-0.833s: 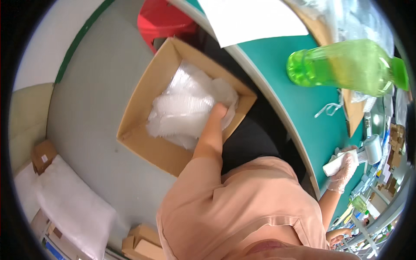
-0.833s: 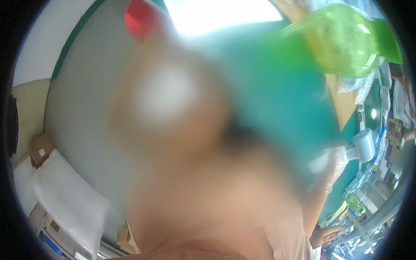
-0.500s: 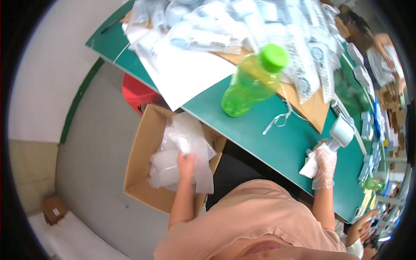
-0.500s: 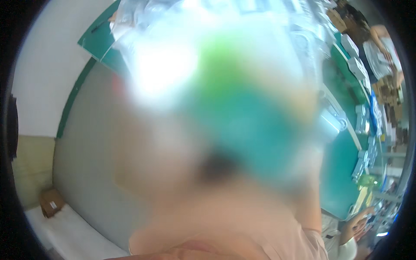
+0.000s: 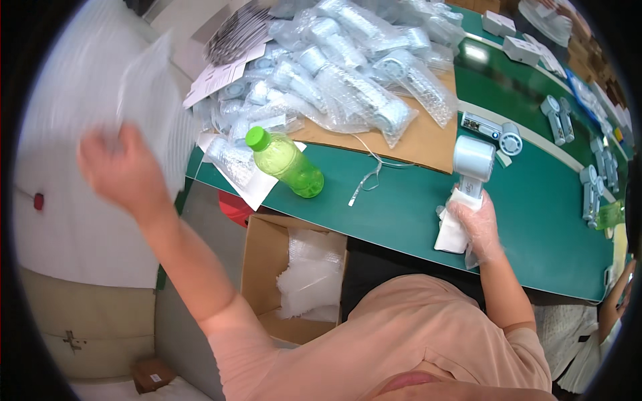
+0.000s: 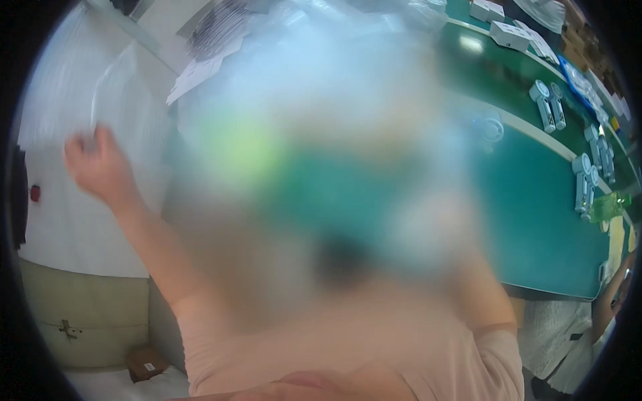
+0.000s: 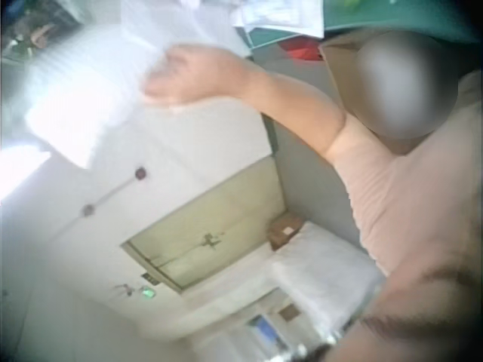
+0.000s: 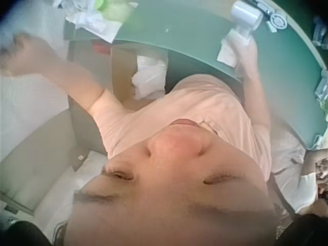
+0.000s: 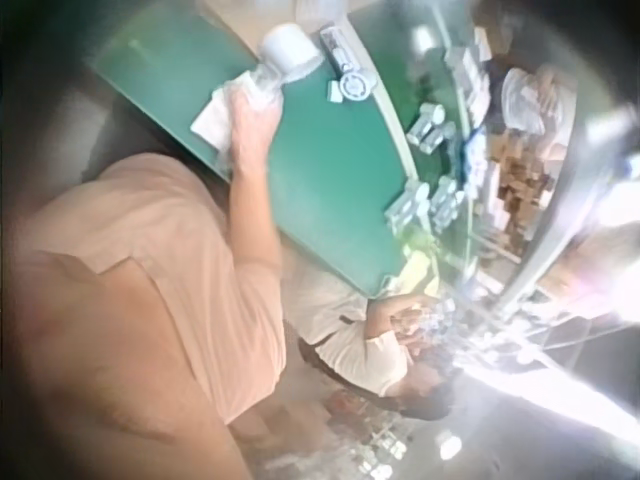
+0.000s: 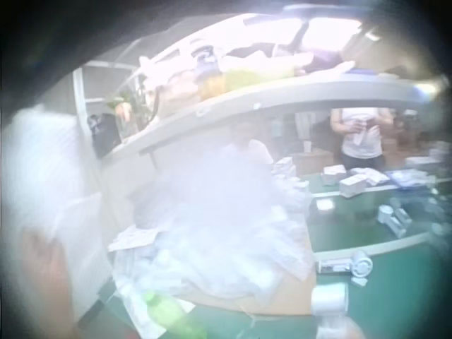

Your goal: The person wipes small white electronic devices with a white cloth on a green table. They handle the devices one by one, wiping them thoroughly before placing them back on the table. The person also handles a green bottle and bubble wrap during the process.

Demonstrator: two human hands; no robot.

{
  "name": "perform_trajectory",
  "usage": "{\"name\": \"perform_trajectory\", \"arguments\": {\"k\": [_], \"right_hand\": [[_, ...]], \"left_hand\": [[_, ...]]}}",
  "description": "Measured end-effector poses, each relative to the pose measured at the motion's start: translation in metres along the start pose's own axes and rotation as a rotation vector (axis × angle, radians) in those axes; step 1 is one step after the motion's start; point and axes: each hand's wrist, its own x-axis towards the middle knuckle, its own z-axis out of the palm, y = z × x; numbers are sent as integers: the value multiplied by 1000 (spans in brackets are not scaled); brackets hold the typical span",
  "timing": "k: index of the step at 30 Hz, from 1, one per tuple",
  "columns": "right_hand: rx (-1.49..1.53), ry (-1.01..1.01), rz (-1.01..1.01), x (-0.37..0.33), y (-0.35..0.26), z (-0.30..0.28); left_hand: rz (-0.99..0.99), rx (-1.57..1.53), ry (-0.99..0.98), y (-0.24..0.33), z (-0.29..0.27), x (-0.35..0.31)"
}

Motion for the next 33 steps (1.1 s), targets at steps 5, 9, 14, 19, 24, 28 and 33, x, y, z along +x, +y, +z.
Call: {"name": "perform_trajectory", "arguments": {"k": [5,9,14,19,24,28,33], "right_hand": [[104,23,64,-10,-24,2],[136,-37,43,-15,-31,4],[233,-50,99,-18,-35,1],[319,-84,122,-25,-39,-1],[316,-81,79,-18,-32,-3],[338,-57,41,-15,-29,-3],[330,-32,19,-22,-26,-26]], "left_hand": [[529,-48,-438,137,57,29],[362,35,-1121,209,99,-82],[339,-131,-1469,225,70,-127],[113,-369,-1282,222,25,-145],[-118,-514,-803,232,30,-153],[-102,-421,-854,227,68,-168],[41,-611,-433,225,60,-141]]}}
